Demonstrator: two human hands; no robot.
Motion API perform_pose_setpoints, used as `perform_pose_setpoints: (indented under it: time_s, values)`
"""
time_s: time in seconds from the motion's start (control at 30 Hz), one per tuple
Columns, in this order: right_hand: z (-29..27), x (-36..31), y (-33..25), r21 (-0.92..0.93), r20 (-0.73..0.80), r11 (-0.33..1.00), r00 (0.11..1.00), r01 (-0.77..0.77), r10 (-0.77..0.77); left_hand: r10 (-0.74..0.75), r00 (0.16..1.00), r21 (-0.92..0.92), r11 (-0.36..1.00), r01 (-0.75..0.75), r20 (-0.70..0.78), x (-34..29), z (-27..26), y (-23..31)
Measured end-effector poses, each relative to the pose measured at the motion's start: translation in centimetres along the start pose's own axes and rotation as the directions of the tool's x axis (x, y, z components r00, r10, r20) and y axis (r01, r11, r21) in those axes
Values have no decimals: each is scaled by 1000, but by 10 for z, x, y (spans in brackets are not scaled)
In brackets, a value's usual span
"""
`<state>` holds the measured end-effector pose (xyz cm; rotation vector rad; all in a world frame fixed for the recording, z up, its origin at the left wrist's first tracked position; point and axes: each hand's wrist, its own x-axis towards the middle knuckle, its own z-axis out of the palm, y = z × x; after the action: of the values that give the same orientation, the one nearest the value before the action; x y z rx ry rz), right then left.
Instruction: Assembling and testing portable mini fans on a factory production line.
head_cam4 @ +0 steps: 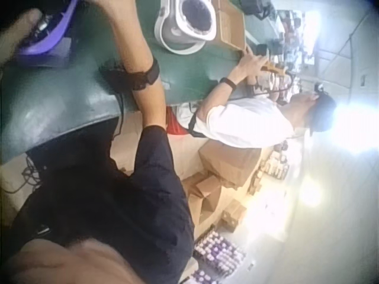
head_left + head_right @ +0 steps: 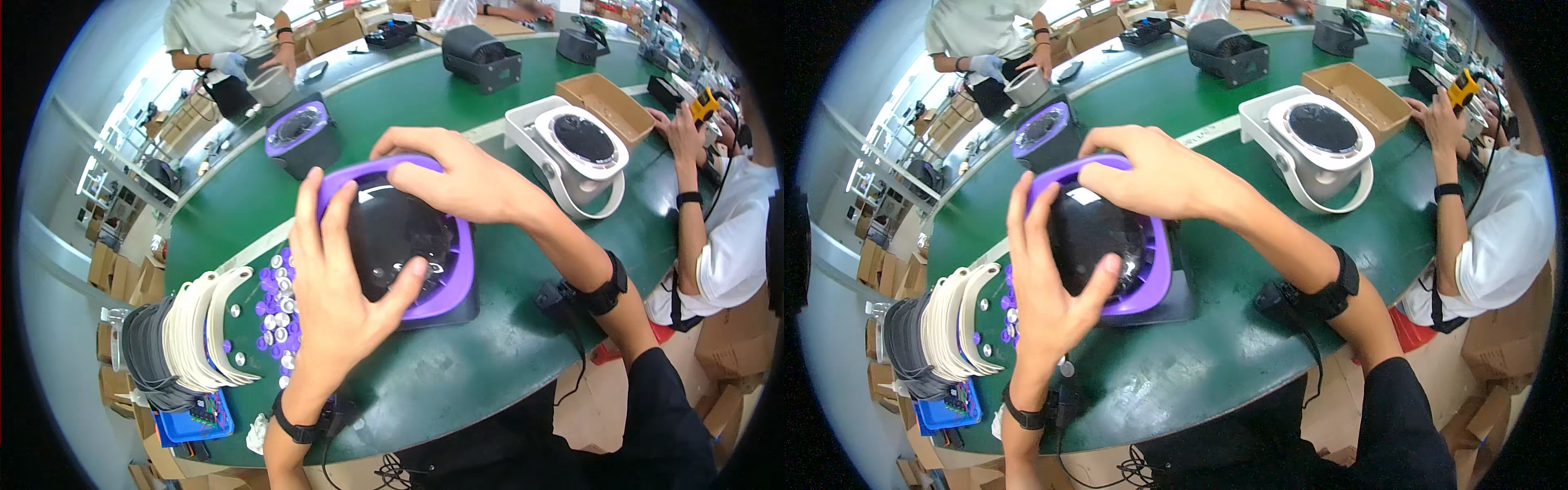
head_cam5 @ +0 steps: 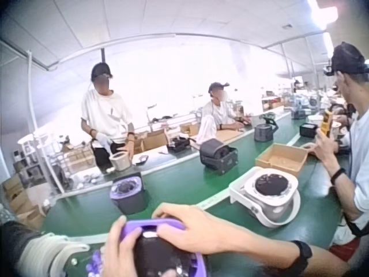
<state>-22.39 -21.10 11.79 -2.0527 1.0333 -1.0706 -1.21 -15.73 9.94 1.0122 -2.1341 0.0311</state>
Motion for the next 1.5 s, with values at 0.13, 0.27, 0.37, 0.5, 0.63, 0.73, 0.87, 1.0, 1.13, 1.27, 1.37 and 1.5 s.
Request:
perform_pose_setpoints:
  time_s: [0.13,0.27,0.37,0.5,0.63,0.73,0.87,1.0,1.13,1.27,1.37,1.5]
  values:
    - [-1,-1,-5,0,27,999,999,-42,42,9,1000,14,1000,-9,5,1,-5,3]
    - [-9,-2,-10,-12,69,999,997,-35,36,17,999,39,999,-18,29,1,-8,8]
    - [-12,-3,-11,-21,111,999,993,-25,27,15,998,29,999,-17,57,0,-8,7]
    - [-8,-6,-14,-6,92,998,994,66,-65,21,996,33,999,-24,91,-2,-23,10]
    - [-11,-11,-20,-76,163,990,981,119,-106,13,988,-29,1000,-8,157,2,-40,14]
    - [-11,-13,-25,-122,214,977,966,173,-145,18,982,-2,1000,-17,187,-1,-43,20]
    - [-14,-15,-32,-171,252,961,952,218,-172,67,983,37,997,-74,169,-2,-40,19]
    - [-13,-14,-28,-170,233,956,952,239,-197,87,982,87,991,-103,170,0,-41,11]
    - [-12,-16,-30,-141,283,972,948,189,-143,55,983,27,998,-60,175,2,-49,26]
    - [-10,-17,-29,-127,285,970,944,209,-167,74,988,38,996,-80,139,2,-50,14]
    - [-12,-17,-33,-141,335,969,931,204,-147,118,988,-37,993,-115,100,8,-59,11]
    - [-12,-20,-39,-150,455,954,875,260,-167,136,989,-137,980,-143,-54,10,-63,10]
